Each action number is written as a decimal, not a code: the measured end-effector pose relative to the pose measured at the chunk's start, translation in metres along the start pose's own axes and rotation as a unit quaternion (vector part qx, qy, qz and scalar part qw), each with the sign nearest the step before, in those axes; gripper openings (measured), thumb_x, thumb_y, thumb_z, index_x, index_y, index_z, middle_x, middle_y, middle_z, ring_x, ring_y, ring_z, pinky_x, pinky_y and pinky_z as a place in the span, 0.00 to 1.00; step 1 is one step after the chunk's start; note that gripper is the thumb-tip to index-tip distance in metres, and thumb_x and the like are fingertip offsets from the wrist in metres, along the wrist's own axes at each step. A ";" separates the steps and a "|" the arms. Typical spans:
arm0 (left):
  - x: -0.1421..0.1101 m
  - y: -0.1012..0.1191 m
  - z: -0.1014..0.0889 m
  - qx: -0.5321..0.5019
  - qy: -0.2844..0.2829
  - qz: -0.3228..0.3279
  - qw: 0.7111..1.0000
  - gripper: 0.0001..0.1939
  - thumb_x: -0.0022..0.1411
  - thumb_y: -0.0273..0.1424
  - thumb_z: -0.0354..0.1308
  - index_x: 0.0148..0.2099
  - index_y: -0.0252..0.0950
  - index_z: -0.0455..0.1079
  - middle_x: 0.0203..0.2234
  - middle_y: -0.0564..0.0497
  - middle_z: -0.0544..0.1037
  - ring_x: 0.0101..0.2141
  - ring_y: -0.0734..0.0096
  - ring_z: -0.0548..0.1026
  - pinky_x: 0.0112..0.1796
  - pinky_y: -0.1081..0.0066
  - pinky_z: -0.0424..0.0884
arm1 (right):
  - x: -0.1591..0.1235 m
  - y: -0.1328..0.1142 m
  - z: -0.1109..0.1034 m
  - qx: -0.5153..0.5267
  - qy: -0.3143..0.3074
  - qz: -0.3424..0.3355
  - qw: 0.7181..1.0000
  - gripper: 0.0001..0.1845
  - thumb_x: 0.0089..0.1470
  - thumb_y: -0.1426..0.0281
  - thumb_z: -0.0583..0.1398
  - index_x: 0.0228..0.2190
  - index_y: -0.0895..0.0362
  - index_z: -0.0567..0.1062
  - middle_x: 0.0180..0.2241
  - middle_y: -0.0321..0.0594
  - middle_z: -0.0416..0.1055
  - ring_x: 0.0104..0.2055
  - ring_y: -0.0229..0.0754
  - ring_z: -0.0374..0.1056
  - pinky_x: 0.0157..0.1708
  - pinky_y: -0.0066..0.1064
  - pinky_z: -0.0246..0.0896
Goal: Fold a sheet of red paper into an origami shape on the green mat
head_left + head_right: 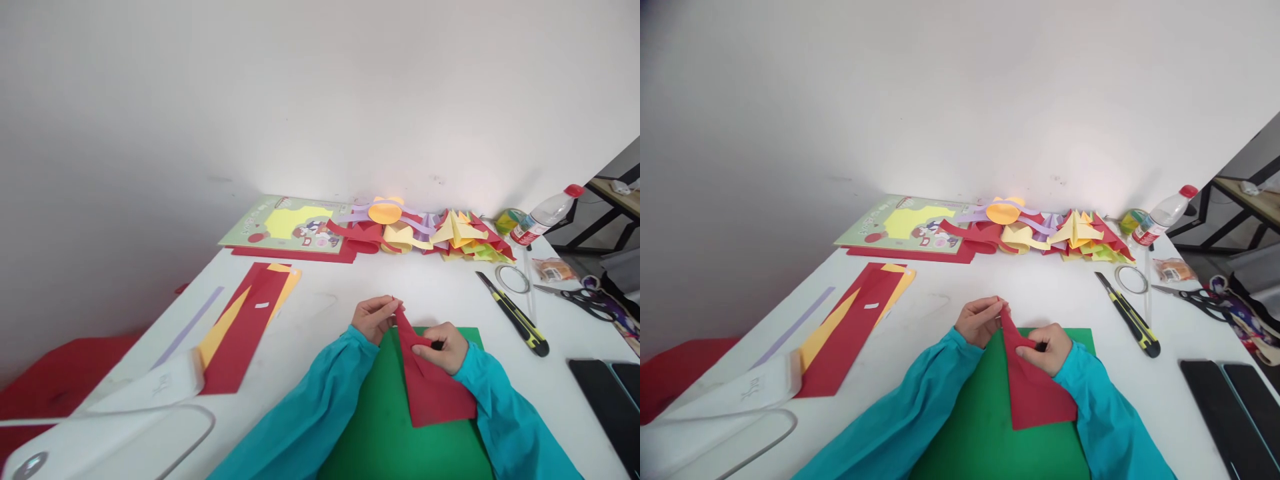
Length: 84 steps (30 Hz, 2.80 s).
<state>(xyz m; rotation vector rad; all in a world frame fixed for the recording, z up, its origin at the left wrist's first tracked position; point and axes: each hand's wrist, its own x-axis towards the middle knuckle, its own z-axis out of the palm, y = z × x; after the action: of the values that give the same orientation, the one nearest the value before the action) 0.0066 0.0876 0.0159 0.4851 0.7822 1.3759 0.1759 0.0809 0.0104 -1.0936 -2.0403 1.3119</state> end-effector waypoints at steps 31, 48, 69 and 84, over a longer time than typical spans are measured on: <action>0.005 -0.006 -0.007 0.043 -0.010 -0.018 0.999 0.15 0.37 0.36 0.69 0.25 0.32 0.71 0.19 0.53 0.74 0.21 0.75 0.71 0.22 0.73 0.68 | -0.001 -0.001 0.002 -0.017 0.024 -0.017 0.999 0.25 0.47 0.58 0.57 0.10 0.57 0.56 0.11 0.28 0.47 0.15 0.29 0.42 0.15 0.26 0.37; -0.003 -0.011 -0.003 0.079 -0.060 -0.058 0.993 0.14 0.39 0.36 0.68 0.26 0.30 0.75 0.19 0.49 0.75 0.22 0.71 0.72 0.25 0.70 0.71 | -0.007 -0.010 0.006 -0.048 0.055 -0.080 0.994 0.24 0.45 0.69 0.55 0.09 0.56 0.46 0.10 0.27 0.41 0.14 0.28 0.38 0.15 0.26 0.34; -0.002 -0.010 -0.002 0.063 -0.068 -0.077 0.993 0.14 0.42 0.36 0.67 0.27 0.29 0.75 0.20 0.47 0.75 0.23 0.69 0.73 0.26 0.69 0.70 | -0.006 -0.009 0.011 -0.036 0.058 -0.086 0.994 0.21 0.41 0.74 0.54 0.09 0.55 0.45 0.10 0.26 0.41 0.14 0.27 0.38 0.14 0.25 0.35; 0.002 -0.006 -0.004 0.003 0.000 -0.025 1.000 0.11 0.37 0.32 0.70 0.22 0.31 0.73 0.16 0.52 0.73 0.19 0.75 0.70 0.22 0.74 0.68 | -0.005 -0.014 0.002 0.156 -0.040 0.032 0.986 0.28 0.44 0.56 0.59 0.10 0.56 0.49 0.11 0.26 0.43 0.15 0.27 0.39 0.14 0.25 0.34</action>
<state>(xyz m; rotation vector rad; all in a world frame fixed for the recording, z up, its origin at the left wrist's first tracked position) 0.0076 0.0886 0.0085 0.4683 0.7937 1.3274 0.1722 0.0727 0.0220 -0.9836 -1.7851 1.6653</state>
